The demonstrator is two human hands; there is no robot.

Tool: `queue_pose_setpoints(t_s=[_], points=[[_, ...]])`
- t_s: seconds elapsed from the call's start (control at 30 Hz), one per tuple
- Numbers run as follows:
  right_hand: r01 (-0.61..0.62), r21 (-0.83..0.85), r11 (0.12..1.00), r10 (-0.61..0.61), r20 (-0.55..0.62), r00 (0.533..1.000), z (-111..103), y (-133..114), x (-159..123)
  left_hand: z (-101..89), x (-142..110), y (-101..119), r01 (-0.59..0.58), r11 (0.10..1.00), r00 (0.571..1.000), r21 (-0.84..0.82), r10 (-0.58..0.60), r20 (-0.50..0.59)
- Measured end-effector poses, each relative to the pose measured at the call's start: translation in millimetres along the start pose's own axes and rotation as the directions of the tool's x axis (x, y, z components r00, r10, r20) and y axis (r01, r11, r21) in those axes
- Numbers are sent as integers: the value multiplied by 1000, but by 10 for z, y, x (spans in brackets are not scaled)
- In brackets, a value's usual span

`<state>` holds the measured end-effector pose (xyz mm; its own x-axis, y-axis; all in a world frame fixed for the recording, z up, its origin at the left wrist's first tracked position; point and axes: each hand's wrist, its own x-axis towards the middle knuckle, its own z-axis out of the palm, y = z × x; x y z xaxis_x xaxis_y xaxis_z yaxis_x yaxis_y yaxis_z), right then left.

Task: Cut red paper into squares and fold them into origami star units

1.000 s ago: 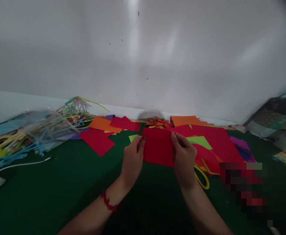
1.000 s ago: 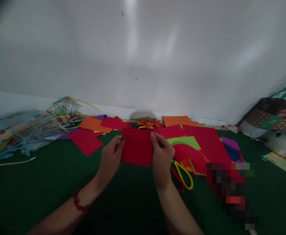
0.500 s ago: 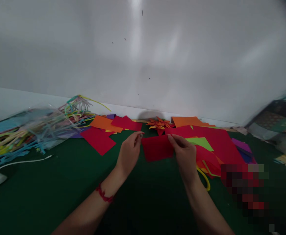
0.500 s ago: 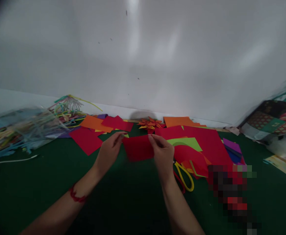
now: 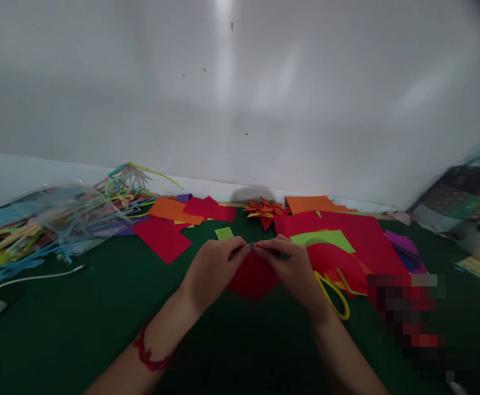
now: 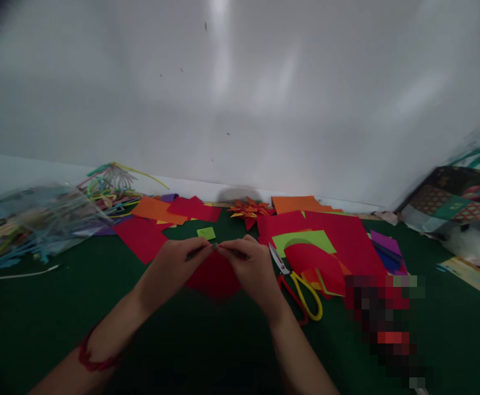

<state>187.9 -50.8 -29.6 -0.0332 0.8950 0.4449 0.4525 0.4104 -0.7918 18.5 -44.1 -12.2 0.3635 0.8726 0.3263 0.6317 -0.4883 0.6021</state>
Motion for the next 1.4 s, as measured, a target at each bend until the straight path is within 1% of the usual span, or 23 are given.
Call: queue_pose_setpoints(t_s=[0.13, 0.23, 0.33, 0.43, 0.53, 0.73, 0.87, 0.97, 1.03, 1.13, 1.2, 1.27, 1.3, 1.33, 1.4], points=[[0, 25, 1000, 0, -15, 1000, -28, -32, -8, -11, -21, 53, -16, 999, 999, -29, 17, 30], [-15, 33, 999, 16, -39, 999, -44, -24, -13, -13, -34, 89, -7, 1000, 1000, -29, 7, 28], [-30, 19, 999, 31, -71, 997, -45, -22, -23, -18, -39, 88, -3, 998, 999, -56, 6, 46], [-35, 54, 998, 41, -116, 992, -69, -30, -27, -23, -39, 75, -15, 995, 997, -96, 21, 69], [-54, 81, 995, 64, -129, 990, -121, -48, -24, -20, -41, 77, -7, 994, 998, -107, 14, 62], [-92, 133, 987, 107, -116, 987, -149, -66, -19, -23, -35, 77, 88, 986, 995, -139, -79, 68], [-96, 146, 985, 114, -122, 986, -140, -58, -16, -10, -15, 48, 151, 962, 988, -228, -138, 72], [-108, 150, 983, 127, -125, 984, -145, -63, -14, 20, 2, 21, 206, 924, 979, -323, -190, 79], [-117, 158, 980, 138, -125, 983, -151, -73, -15, 34, 13, 6, 244, 885, 969, -396, -207, 134], [-114, 163, 980, 134, -119, 984, -161, -96, -20, 31, 23, -9, 299, 835, 943, -461, -184, 279], [-107, 158, 982, 122, -93, 988, -168, -114, -26, 17, 25, -20, 342, 804, 904, -487, -140, 405], [-104, 156, 982, 116, -70, 991, -178, -127, -29, 2, 27, -38, 387, 777, 859, -497, -109, 500], [-105, 160, 982, 117, -69, 991, -185, -128, -28, -3, 30, -49, 405, 769, 847, -495, -110, 521], [-107, 168, 980, 121, -77, 990, -192, -126, -26, -6, 34, -61, 417, 763, 843, -493, -121, 525], [-110, 187, 976, 133, -119, 984, -205, -109, -15, -5, 49, -87, 419, 746, 854, -518, -131, 504]])
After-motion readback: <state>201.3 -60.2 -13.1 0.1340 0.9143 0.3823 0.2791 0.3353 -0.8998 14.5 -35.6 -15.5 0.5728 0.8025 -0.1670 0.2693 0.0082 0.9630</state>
